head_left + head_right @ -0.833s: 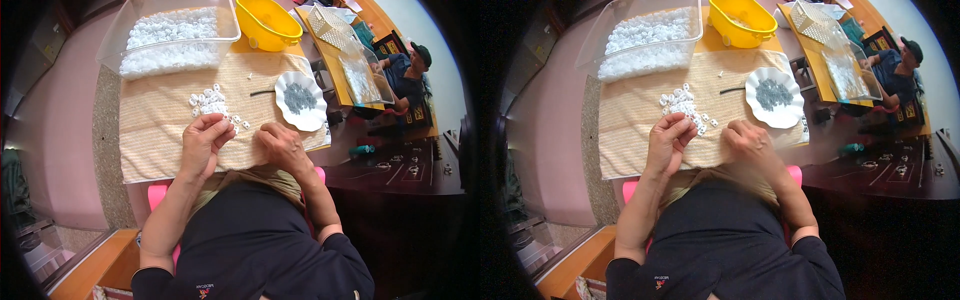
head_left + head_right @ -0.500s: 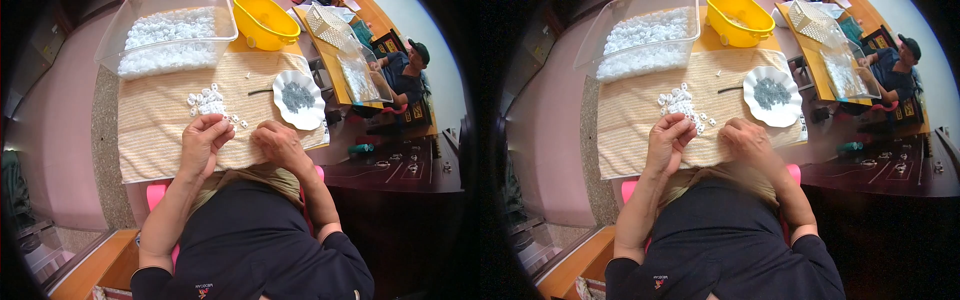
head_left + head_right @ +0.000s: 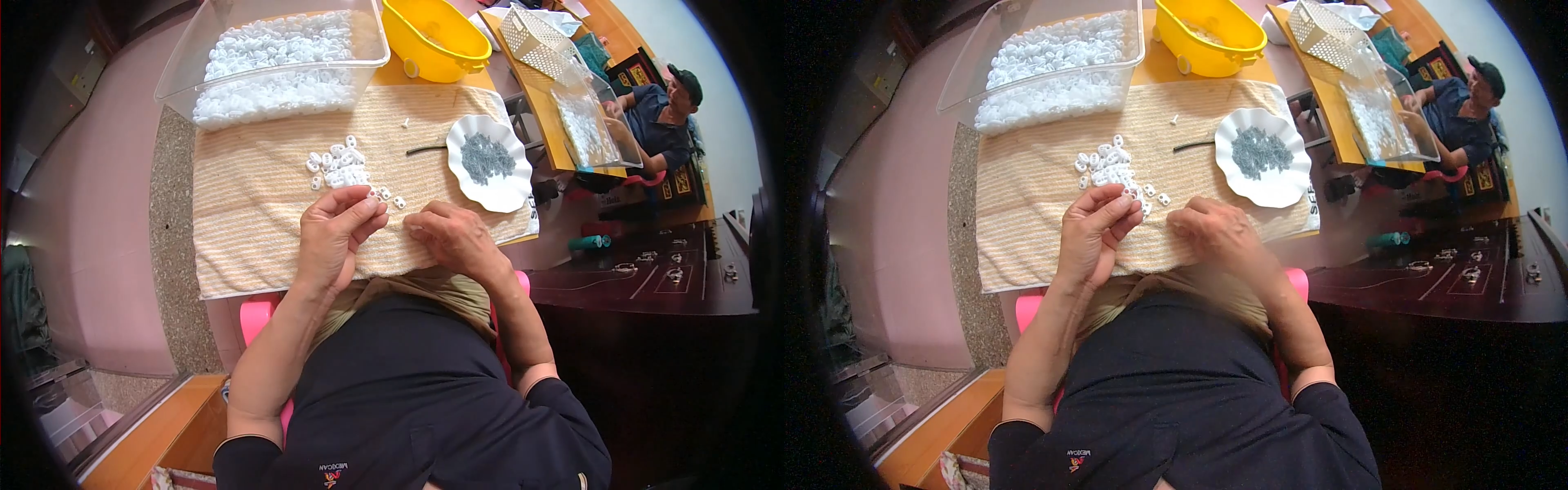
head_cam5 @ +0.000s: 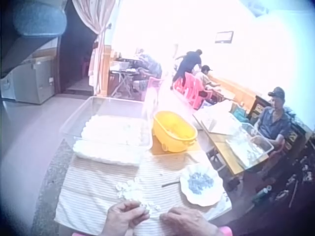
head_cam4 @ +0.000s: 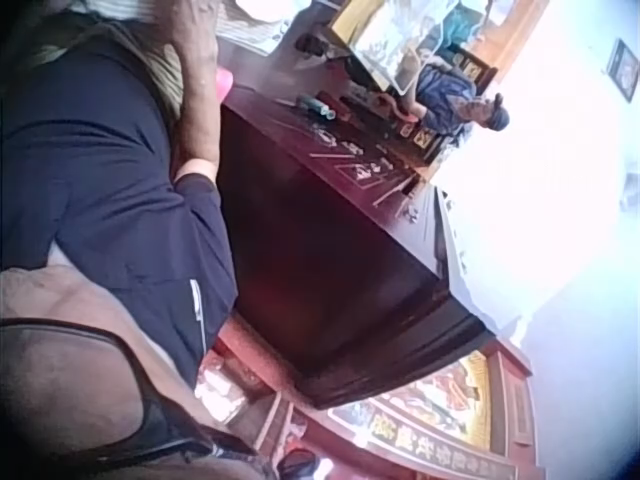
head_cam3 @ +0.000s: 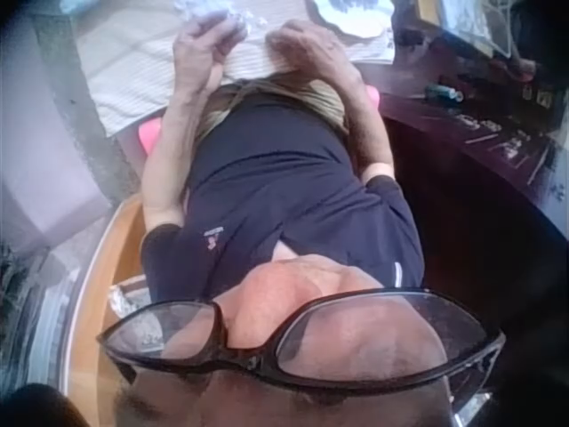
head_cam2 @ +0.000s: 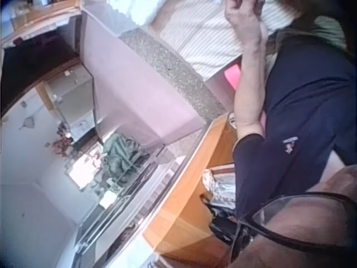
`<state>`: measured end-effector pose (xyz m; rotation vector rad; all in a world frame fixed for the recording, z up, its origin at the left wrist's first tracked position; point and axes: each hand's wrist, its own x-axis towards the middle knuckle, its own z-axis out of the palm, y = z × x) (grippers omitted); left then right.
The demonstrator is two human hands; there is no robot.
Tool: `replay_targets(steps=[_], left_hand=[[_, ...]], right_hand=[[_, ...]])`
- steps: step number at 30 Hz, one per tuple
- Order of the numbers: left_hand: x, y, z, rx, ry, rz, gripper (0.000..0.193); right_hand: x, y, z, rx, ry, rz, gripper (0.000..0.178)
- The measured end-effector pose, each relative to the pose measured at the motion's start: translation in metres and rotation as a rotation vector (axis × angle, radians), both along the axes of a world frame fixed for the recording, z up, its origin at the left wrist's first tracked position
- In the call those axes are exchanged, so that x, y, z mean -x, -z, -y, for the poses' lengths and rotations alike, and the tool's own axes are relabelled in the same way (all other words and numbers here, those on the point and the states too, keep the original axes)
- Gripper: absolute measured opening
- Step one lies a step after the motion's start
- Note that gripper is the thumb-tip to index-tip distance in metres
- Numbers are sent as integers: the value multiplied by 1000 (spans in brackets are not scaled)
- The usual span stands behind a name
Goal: Manually inserting metal pins into small white plastic rings for assembly.
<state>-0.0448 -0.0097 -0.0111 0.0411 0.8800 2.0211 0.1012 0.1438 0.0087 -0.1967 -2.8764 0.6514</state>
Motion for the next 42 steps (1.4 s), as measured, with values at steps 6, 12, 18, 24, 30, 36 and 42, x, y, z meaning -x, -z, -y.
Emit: replay_targets(steps=[6,12,18,24,30,36,42], left_hand=[[-1,1,0,8,18,-5,14],[-2,3,-1,20,35,-33,15],[-4,-2,-1,61,80,-36,18],[-6,0,-1,67,103,-42,16],[-7,-1,-1,63,116,-40,17],[-8,-1,-2,57,114,-34,16],[-8,1,-1,66,141,-56,15]], right_hand=[[1,8,-5,184,80,-104,25],[1,14,-11,499,185,-36,28],[2,26,-14,865,234,-134,25],[1,29,-16,965,209,-159,26],[2,27,-12,1074,223,-124,28],[2,29,-12,1120,223,-117,30],[5,24,-9,1163,191,-137,31]])
